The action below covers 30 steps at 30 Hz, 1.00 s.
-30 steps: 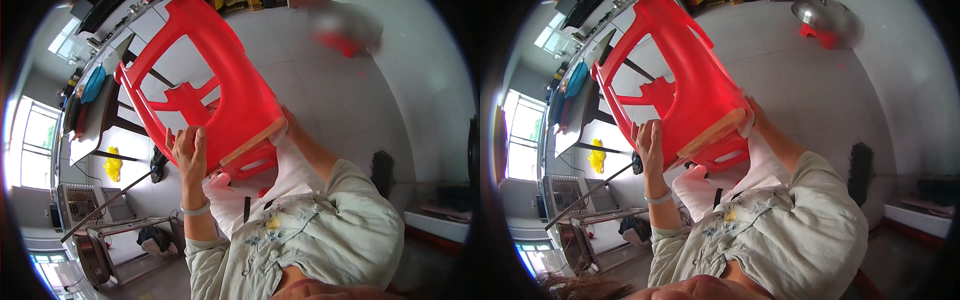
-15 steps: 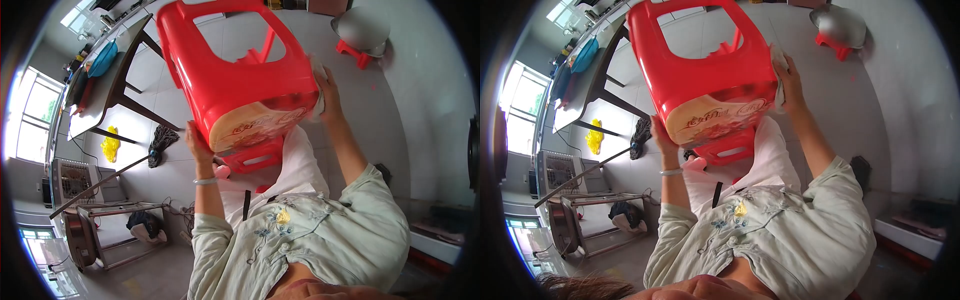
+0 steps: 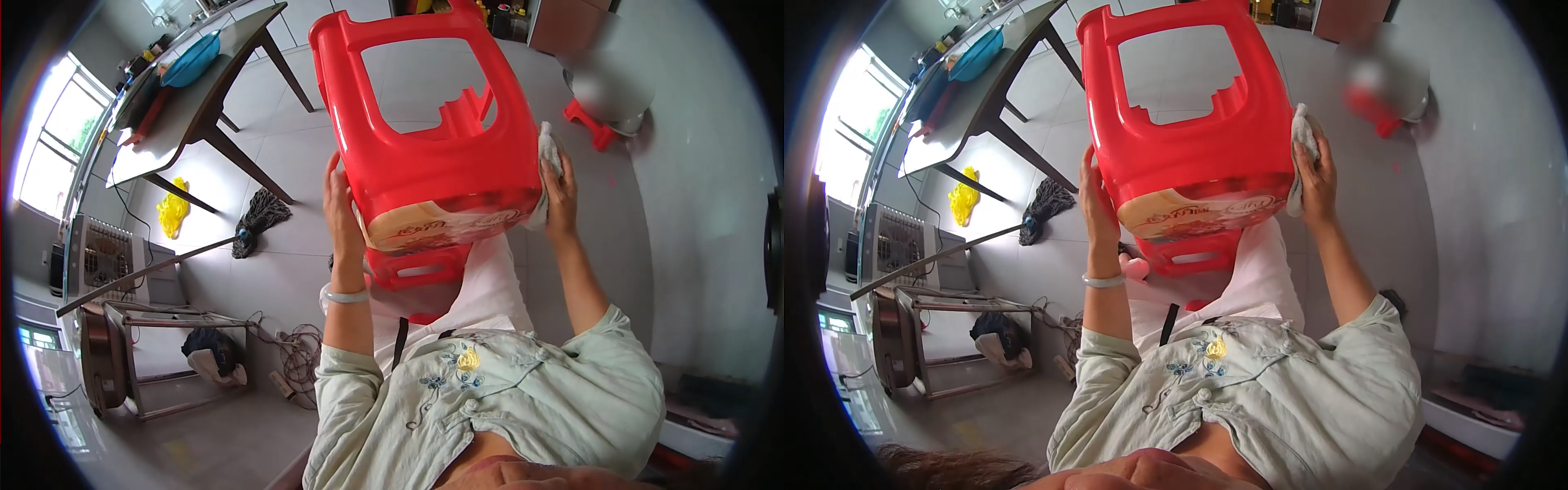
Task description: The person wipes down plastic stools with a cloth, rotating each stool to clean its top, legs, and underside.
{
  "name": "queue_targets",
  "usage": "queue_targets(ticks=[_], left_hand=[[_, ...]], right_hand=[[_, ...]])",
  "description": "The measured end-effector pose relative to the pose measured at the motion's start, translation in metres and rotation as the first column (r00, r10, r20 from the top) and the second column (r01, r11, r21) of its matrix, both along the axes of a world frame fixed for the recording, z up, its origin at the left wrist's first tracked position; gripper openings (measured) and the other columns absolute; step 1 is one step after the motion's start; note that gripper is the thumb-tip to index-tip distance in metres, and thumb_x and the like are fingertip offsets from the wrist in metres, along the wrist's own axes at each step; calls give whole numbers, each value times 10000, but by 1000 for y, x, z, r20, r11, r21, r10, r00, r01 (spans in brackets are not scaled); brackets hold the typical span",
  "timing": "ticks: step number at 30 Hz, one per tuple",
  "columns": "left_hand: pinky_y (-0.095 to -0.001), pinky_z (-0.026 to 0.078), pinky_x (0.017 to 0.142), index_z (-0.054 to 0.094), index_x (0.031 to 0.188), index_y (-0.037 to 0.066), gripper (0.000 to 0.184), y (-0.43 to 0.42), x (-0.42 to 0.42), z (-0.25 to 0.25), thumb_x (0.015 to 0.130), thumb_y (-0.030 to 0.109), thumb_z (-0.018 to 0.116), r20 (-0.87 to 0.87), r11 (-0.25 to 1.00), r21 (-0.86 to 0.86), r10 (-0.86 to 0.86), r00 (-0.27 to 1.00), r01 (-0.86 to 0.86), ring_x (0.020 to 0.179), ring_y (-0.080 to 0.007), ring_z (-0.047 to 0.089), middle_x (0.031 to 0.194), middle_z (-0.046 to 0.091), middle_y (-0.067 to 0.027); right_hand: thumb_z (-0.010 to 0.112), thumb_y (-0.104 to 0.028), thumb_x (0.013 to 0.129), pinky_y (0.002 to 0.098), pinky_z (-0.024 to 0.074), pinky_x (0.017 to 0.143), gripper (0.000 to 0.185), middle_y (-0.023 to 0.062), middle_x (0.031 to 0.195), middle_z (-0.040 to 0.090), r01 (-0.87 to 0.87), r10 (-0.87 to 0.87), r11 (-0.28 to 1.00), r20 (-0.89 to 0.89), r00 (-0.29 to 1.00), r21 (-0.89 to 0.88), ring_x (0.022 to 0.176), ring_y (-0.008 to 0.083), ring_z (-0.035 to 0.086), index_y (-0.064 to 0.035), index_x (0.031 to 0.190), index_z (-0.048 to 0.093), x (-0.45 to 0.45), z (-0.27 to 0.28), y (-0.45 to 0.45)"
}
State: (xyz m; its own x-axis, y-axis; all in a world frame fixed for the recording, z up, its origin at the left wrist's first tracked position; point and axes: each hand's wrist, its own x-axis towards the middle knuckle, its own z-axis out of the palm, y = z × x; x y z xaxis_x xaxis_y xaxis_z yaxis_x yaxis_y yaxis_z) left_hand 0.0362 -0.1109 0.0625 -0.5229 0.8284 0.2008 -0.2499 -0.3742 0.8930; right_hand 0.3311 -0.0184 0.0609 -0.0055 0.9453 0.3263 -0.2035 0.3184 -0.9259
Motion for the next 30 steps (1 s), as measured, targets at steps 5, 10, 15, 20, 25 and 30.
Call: queue_targets(ticks=[5, 10, 15, 20, 25, 30], left_hand=[[-329, 371, 1061, 337, 1458, 31, 629, 9, 3, 4, 977, 393, 518, -83, 999, -54, 0, 997, -5, 1277, -222, 463, 1404, 458, -158], [-331, 347, 1084, 317, 1478, 38, 629, 6, 2, -4, 988, 390, 495, -27, 999, -17, -36, 999, 36, 1317, -237, 422, 1431, 433, -160], [-327, 409, 1022, 363, 1441, -3, 617, 9, 1, -19, 1014, 442, 397, -58, 985, 169, -30, 998, 39, 1249, -200, 477, 1408, 457, -141], [-322, 437, 948, 531, 1257, -22, 458, 5, -13, -44, 1044, 336, 340, -248, 989, 145, 61, 967, -25, 1091, -208, 571, 1162, 611, -123], [-310, 420, 969, 458, 1385, 7, 510, 7, -9, -28, 1040, 370, 362, -135, 993, 37, 116, 984, -112, 1167, -190, 537, 1275, 587, -140], [-325, 488, 840, 424, 1449, 200, 492, 11, -11, -34, 1027, 434, 326, -398, 972, -103, 156, 904, -213, 1046, -224, 633, 1256, 625, -122]], right_hand=[[596, -142, 920, 386, 404, 1001, 363, 138, 1263, 531, 45, -278, 895, 478, 833, 443, 1174, 265, 514, -69, 1273, 558, 0, 28, -11], [663, -154, 791, 493, 349, 999, 400, 105, 1305, 509, -465, -466, 664, 810, 355, 586, 1200, 306, 496, -138, 1188, 618, -47, 75, -44], [606, -194, 838, 522, 359, 1009, 369, 94, 1349, 476, -761, -512, 392, 810, 287, 517, 1262, 299, 461, -135, 1202, 608, -107, 87, -40], [577, -195, 859, 517, 382, 1016, 342, 148, 1305, 519, -863, -378, 154, 836, 398, 480, 1224, 343, 498, -107, 1188, 606, -200, 92, -14], [538, -224, 890, 466, 450, 950, 253, 146, 1167, 607, -851, -381, 301, 872, 306, 430, 1080, 305, 582, -90, 1078, 641, -290, 101, 54], [504, -293, 915, 500, 440, 955, 296, 130, 1186, 603, -813, -509, 515, 860, -34, 272, 1099, 343, 570, -105, 1094, 647, -345, 125, 139]])
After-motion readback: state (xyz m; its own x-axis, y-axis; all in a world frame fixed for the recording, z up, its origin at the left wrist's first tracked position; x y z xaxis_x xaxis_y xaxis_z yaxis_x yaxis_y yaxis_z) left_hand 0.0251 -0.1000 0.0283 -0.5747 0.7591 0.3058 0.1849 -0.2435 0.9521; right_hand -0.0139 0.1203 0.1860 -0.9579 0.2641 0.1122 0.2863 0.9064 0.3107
